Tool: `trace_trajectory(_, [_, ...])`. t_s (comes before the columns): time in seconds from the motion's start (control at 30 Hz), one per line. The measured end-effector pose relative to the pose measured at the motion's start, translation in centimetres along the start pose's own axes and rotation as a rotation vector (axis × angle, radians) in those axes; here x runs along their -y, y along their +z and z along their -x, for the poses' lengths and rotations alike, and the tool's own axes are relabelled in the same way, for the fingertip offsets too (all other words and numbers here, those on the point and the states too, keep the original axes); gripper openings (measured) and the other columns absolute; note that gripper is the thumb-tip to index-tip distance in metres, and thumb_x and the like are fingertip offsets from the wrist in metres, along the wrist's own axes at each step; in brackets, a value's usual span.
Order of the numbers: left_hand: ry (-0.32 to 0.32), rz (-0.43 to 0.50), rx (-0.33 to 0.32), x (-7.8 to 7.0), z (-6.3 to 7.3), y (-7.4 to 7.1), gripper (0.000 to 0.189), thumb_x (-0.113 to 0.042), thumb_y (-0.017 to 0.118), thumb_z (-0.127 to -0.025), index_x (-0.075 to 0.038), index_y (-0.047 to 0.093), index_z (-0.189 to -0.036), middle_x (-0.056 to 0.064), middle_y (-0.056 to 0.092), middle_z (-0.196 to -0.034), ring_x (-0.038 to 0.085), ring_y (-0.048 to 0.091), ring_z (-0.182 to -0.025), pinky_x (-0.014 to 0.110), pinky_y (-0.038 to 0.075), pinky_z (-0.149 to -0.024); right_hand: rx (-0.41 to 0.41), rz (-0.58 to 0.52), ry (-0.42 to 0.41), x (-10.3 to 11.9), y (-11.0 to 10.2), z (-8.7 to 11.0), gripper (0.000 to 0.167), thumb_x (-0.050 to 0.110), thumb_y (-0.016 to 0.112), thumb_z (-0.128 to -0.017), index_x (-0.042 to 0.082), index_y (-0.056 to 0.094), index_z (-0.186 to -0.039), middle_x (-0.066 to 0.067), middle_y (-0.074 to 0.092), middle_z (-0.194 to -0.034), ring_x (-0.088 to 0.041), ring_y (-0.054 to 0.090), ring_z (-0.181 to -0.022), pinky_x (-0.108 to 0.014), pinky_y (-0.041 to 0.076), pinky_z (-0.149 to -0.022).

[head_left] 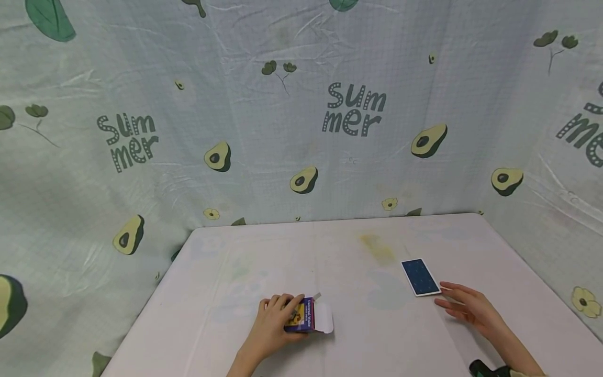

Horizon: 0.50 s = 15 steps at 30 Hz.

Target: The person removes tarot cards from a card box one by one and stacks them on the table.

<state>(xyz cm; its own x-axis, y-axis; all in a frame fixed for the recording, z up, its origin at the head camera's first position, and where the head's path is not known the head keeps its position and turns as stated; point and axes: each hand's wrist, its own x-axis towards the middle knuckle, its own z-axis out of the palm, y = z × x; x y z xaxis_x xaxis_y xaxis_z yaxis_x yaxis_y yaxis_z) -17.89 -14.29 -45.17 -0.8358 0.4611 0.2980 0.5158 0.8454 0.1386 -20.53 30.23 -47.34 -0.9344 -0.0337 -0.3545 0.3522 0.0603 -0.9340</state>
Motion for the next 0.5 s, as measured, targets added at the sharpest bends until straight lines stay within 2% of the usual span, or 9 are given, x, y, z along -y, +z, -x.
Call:
trace_trajectory(0.33, [0.008, 0.003, -0.010, -0.08, -0.09, 0.16, 0.077, -0.051, 0.073, -0.062, -0.020, 0.047, -0.127, -0.003, 0.051, -0.105, 0.017, 0.047, -0.095, 0.042, 0.034, -0.078, -0.008, 0.019, 0.002, 0.03, -0.09, 0.04, 0.056, 0.025, 0.054, -0.088, -0.004, 0.036, -0.132, 0.002, 0.058, -0.107, -0.010, 0.066, -0.085, -0.024, 0.051, -0.071])
trace_trajectory(0.5, [0.008, 0.006, -0.008, -0.11, -0.07, 0.09, 0.077, -0.051, 0.074, -0.062, -0.020, 0.048, -0.127, -0.002, 0.051, -0.106, 0.018, 0.047, -0.095, 0.043, 0.034, -0.078, -0.005, 0.044, -0.001, 0.03, -0.05, 0.02, 0.056, 0.026, 0.053, -0.089, -0.005, 0.035, -0.133, -0.009, 0.054, -0.118, -0.009, 0.066, -0.086, -0.024, 0.051, -0.072])
